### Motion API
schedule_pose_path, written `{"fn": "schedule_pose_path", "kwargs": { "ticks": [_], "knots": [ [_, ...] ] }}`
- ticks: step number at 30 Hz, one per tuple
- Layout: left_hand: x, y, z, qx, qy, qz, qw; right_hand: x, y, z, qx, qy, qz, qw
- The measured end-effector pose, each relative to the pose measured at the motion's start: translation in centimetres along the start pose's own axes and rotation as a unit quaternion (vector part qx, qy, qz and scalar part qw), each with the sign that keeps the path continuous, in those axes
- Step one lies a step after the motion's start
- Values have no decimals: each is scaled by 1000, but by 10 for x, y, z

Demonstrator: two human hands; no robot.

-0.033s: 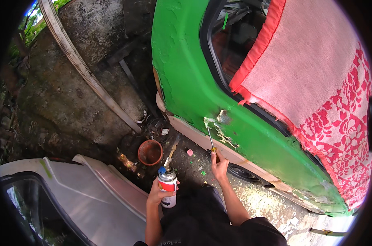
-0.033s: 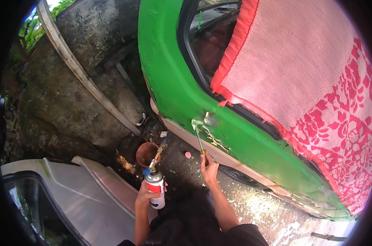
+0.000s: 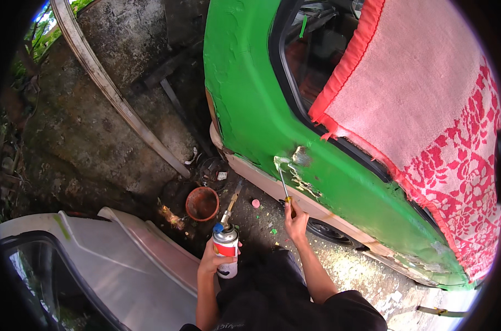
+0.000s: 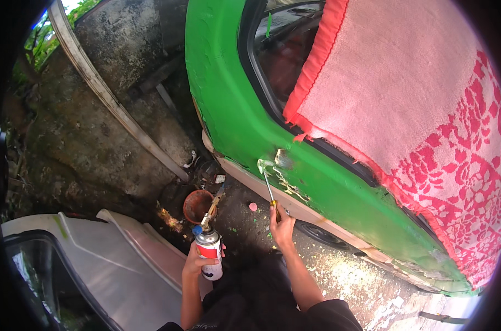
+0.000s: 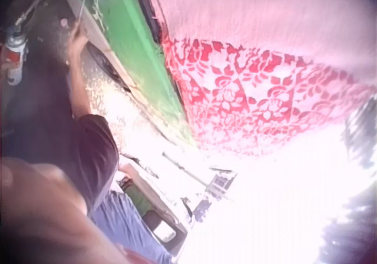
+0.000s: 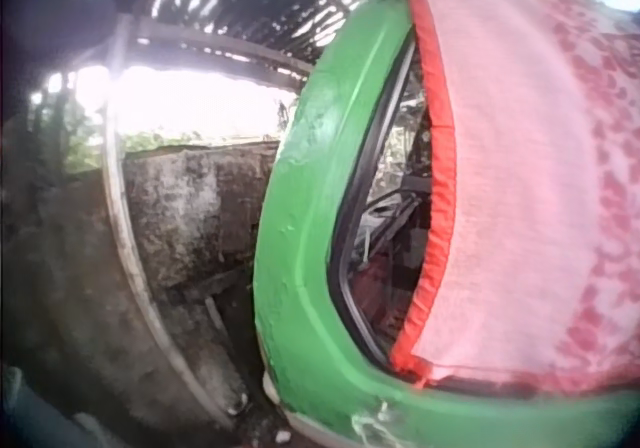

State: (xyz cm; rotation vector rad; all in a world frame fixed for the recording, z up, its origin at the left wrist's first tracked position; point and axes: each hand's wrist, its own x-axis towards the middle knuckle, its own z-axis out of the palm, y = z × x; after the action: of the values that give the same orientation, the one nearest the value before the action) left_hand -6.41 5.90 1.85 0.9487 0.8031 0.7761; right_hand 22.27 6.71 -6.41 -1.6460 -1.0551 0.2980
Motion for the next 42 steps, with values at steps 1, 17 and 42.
{"fn": "schedule_pose_path", "kwargs": {
  "ticks": [1,17,42],
  "knots": [
    [-1,0,1,0,8,-4,1000,3,-6,-2,0,-4,11,1000],
    [-3,-18,21,-19,-18,-12,1000,43,-34,-79,-135,-91,-65,985],
    [-1,-10,44,-11,29,19,999,71,-121,-135,1,-251,111,961]
  ]
}}
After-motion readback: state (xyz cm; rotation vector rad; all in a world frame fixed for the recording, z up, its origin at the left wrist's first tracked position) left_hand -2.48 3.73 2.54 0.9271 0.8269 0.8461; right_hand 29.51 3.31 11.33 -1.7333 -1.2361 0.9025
